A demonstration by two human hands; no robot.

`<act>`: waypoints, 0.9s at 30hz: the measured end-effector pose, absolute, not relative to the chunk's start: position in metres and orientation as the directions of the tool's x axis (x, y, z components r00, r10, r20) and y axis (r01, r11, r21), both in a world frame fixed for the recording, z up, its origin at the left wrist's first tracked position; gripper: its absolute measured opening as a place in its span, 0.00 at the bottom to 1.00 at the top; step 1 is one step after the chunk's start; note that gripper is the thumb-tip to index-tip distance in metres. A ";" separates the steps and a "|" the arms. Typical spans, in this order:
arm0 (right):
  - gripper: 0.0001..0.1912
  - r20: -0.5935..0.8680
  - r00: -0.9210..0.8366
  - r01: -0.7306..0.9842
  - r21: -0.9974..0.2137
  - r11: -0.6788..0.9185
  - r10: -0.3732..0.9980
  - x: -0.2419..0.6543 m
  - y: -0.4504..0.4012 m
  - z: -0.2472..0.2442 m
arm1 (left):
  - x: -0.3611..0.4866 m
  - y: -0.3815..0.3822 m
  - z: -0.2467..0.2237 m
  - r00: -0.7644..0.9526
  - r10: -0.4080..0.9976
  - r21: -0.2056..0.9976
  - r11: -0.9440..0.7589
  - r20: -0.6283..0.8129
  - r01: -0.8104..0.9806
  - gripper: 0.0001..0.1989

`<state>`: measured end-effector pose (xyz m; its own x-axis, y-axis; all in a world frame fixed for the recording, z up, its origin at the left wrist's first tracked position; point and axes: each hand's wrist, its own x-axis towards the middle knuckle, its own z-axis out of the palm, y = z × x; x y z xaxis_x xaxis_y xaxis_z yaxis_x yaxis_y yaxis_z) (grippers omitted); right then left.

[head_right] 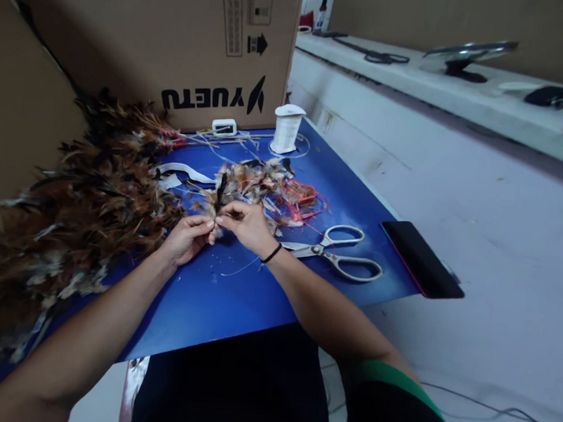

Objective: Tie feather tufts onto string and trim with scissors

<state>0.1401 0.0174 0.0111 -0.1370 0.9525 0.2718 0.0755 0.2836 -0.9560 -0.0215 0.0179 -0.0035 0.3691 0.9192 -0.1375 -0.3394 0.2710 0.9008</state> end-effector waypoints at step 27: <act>0.09 0.474 -0.019 0.703 -0.620 0.349 0.881 0.195 0.057 0.044 | -0.026 0.023 -0.006 0.256 0.964 0.899 0.173 -0.071 -0.402 0.08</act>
<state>0.1946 0.0565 0.0442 -0.0189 0.8806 0.4735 0.7029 0.3485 -0.6201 -0.0260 0.0226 -0.0056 0.2562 0.9640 -0.0708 -0.4024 0.1729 0.8990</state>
